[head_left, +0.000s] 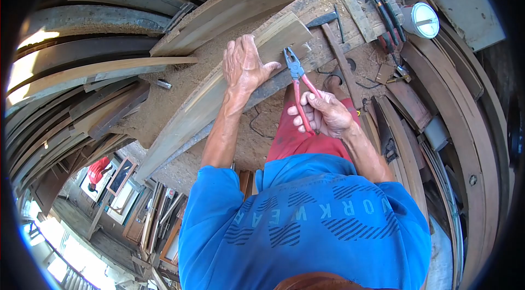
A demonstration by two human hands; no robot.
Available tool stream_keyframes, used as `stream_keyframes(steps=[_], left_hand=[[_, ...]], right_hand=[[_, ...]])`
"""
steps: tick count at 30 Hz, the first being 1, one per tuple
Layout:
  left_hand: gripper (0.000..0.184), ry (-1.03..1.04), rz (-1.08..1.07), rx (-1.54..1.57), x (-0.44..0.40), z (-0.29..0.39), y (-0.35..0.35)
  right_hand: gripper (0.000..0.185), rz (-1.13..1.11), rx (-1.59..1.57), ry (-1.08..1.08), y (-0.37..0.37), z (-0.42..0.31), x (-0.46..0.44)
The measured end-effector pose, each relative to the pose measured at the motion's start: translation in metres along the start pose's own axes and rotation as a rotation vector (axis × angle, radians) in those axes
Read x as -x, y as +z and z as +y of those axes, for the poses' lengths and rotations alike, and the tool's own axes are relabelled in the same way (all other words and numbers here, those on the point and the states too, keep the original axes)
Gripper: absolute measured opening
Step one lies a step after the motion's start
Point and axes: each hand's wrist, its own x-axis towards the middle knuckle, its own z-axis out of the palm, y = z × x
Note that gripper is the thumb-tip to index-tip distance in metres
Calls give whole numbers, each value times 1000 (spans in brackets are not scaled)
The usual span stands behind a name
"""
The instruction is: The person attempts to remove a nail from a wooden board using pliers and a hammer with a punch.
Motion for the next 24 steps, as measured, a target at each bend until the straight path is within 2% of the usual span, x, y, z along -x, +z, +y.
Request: stream_keyframes(steps=[3,12,15,18,24], left_hand=[[88,-6,-2,-6,-1,-1,1],[93,17,0,-35,-3,3,-4],[94,32,15,-32,-3,0,-1],[94,16,4,-31,-2,3,-3],[95,21,14,-30,-2,1,-1]], right_hand=[[30,-93,-63,33,-7,0,-5],[26,-150,-107,-17,-27,8,-15],[25,-115,-61,-17,-19,4,-12],[24,68,-22,35,5,-2,-3],[24,-9,8,-19,-13,8,-13]])
